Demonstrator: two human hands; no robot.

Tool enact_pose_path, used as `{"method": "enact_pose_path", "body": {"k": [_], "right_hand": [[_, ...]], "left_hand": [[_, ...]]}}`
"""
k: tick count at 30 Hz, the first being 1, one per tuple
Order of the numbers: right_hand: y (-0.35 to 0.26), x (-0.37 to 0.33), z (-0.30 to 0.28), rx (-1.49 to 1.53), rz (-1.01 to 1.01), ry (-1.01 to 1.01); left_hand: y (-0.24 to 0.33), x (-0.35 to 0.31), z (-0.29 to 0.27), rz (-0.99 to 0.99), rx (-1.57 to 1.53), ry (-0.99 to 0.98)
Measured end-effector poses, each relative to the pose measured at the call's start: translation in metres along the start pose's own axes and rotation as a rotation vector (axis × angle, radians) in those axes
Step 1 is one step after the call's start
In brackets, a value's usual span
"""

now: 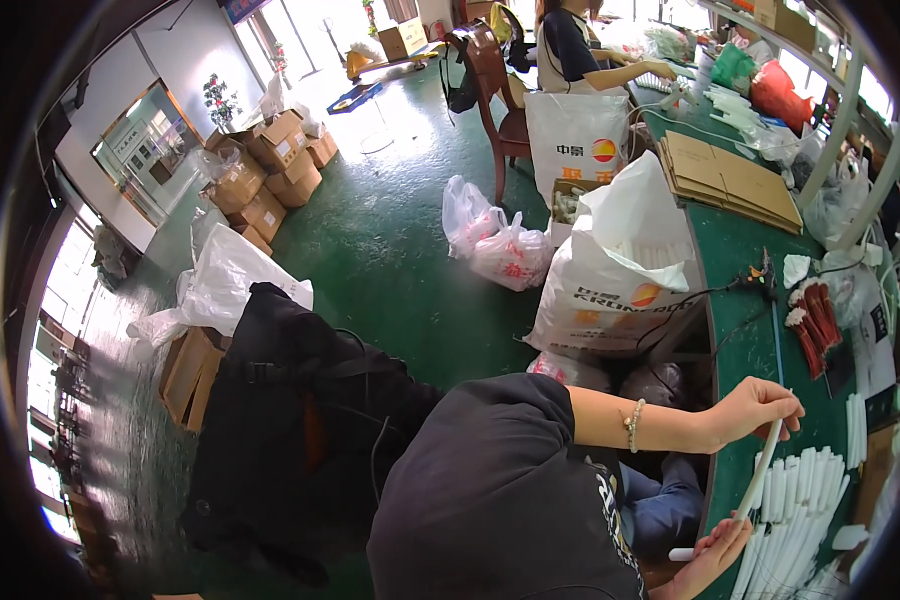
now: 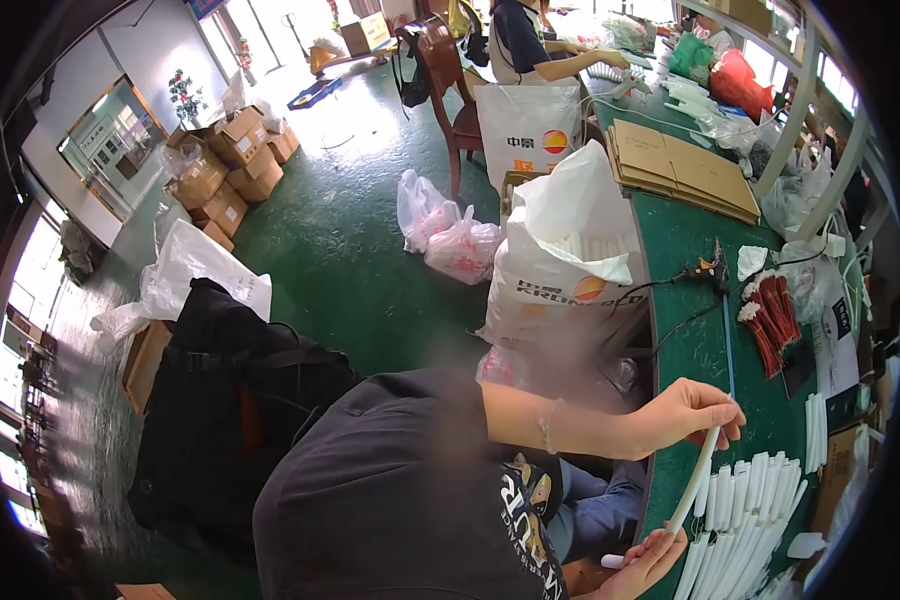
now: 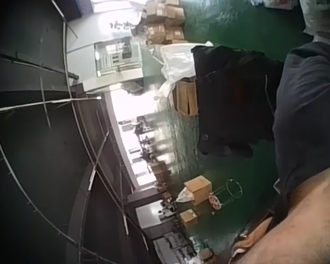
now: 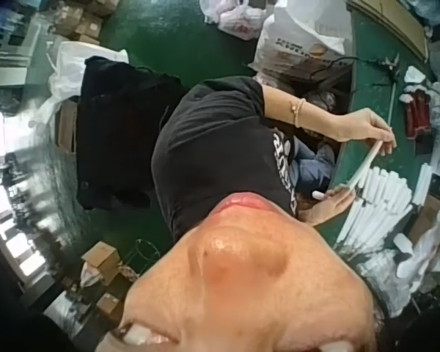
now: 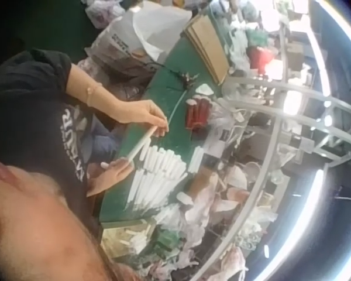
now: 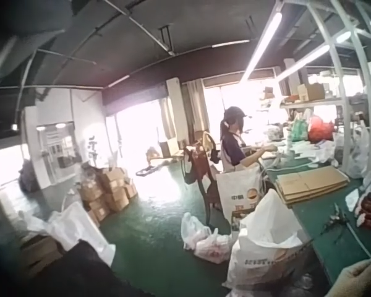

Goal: Assembling wicks by threading string through small white cylindrical tubes at a factory production workbench.

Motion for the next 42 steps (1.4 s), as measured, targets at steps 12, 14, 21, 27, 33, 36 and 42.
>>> {"method": "enact_pose_path", "body": {"k": [12, 14, 21, 27, 33, 36, 42], "right_hand": [[0.062, 0.002, -0.016, 0.047, 0.018, 0.018], [0.065, 0.012, -0.020, -0.392, -0.274, -0.171], [0.039, 0.003, -0.052, -0.043, -0.050, 0.130], [0.035, -0.009, -0.076, -0.031, -0.098, 0.251], [0.006, 0.009, -0.084, -0.015, -0.109, 0.210], [-0.009, 0.017, -0.097, -0.144, -0.394, 0.336], [0.022, 0.002, -0.099, -0.078, -0.205, 0.280]], "left_hand": [[0.029, 0.003, 0.004, 0.160, -0.065, 0.110], [0.019, 0.017, 0.004, 0.054, -0.131, 0.063], [-0.034, 0.050, 0.045, -0.275, -0.403, -0.134], [-0.059, 0.052, 0.087, -0.348, -0.370, -0.301], [-0.024, 0.075, 0.155, -0.232, -0.238, -0.498], [0.010, 0.092, 0.195, -0.101, -0.126, -0.610], [0.046, 0.104, 0.270, 0.358, 0.207, -0.776]]}}
Point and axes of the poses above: each hand's wrist, its own x-axis towards the middle knuckle, its own z-axis out of the palm, y = z × x, the point moved 8 cm from there along x, towards the middle knuckle, and after that the axes turned 10 degrees about -z, right-handed, at the moved point
